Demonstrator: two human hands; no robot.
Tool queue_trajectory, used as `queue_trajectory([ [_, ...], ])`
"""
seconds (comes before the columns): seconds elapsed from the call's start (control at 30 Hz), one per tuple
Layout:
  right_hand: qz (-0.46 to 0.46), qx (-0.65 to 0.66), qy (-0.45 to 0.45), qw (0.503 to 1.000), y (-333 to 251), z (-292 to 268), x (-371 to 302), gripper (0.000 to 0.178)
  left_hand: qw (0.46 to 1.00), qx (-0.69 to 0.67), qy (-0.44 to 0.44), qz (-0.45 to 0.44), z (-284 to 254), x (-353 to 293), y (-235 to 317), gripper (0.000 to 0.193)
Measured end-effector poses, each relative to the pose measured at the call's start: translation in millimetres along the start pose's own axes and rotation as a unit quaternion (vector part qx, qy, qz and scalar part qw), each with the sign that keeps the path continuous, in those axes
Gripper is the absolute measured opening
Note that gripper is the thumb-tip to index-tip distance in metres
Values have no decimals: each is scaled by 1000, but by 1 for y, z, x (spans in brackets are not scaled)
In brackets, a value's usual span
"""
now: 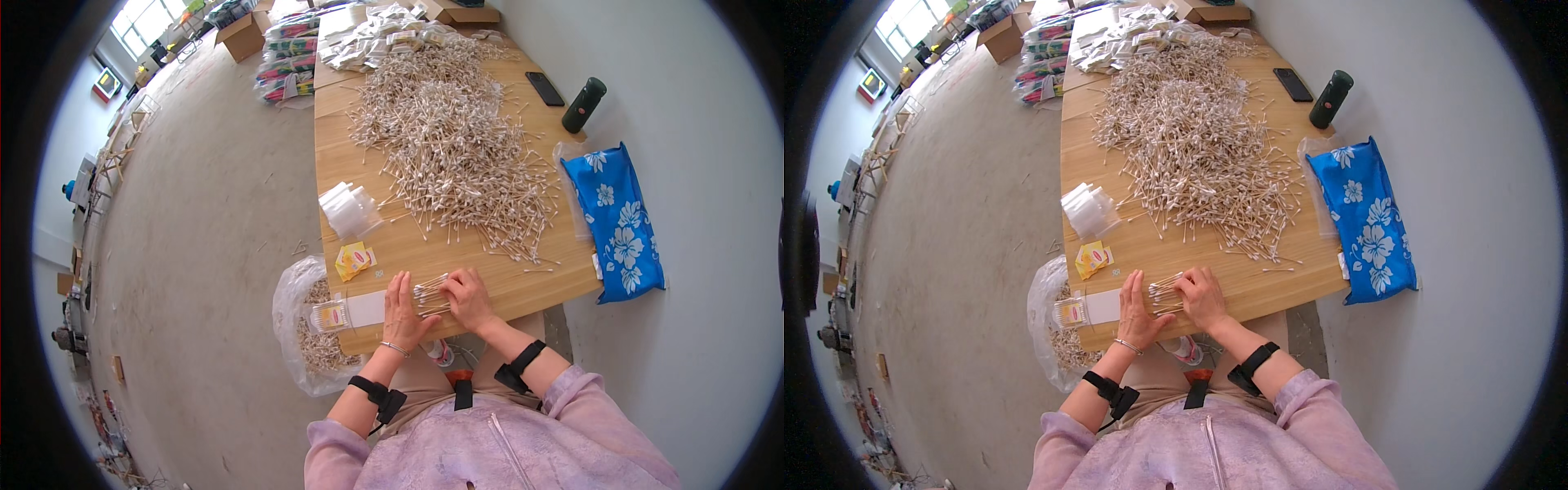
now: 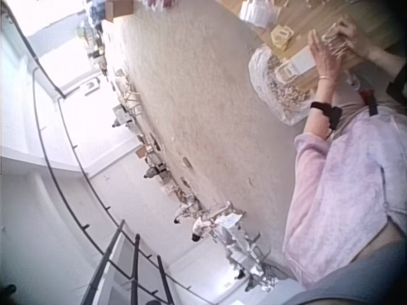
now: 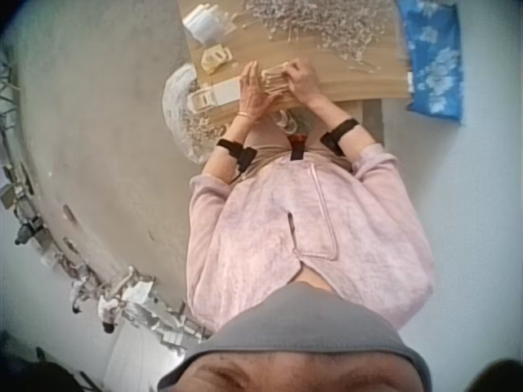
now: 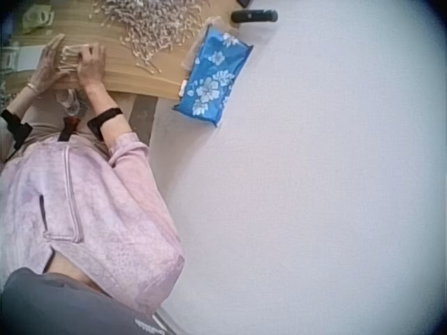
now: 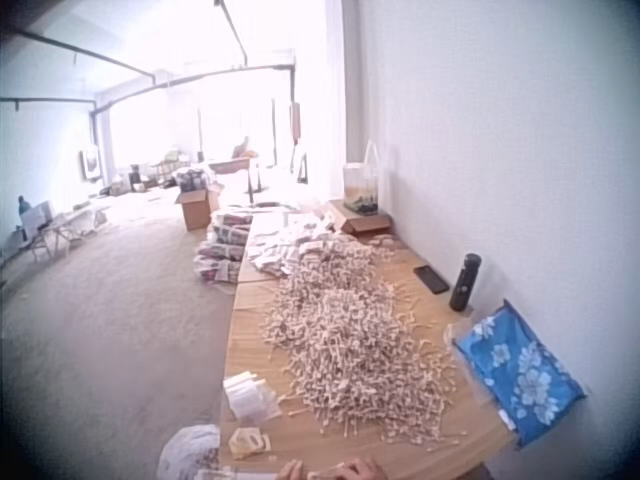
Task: Gathering and counting cotton swabs into bundles and placing them into small plastic bags.
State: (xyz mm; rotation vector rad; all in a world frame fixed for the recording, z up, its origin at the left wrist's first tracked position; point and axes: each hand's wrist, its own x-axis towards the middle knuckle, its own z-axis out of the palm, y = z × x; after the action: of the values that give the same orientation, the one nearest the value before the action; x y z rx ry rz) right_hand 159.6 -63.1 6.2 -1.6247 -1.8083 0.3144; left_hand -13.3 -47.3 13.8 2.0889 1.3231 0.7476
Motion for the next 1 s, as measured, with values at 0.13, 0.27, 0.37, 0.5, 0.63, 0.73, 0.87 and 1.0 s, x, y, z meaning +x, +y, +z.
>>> queue_trajectory([
  [0.13, 4, 46, 3, 999, 0, -2, -3, 10, 999, 29, -18, 11, 1, -1, -4, 95],
  [0.27, 50, 70, 24, 996, 3, -4, 14, 12, 998, 36, -23, 37, -1, 1, -2, 79],
  [0.37, -16, -2, -3, 1000, 2, -3, 32, 15, 996, 56, -27, 59, 0, 1, -6, 69],
  [0.5, -68, -84, -132, 985, 0, 1, 44, 12, 998, 23, -20, 56, 2, 0, -9, 62],
  [0.63, -87, -120, -135, 980, 4, 4, 47, 4, 999, 3, -11, 49, 3, 0, -9, 58],
  [0.73, -18, -18, -128, 991, 6, 0, 48, 10, 999, 4, -14, 44, 1, -1, -9, 56],
  [0.87, 30, 103, -49, 993, 18, 1, 47, 16, 999, 6, -14, 44, 0, 1, -5, 57],
  [1.0, 169, 301, -34, 938, 22, 0, 43, 13, 999, -29, 24, 19, 0, 5, 0, 49],
])
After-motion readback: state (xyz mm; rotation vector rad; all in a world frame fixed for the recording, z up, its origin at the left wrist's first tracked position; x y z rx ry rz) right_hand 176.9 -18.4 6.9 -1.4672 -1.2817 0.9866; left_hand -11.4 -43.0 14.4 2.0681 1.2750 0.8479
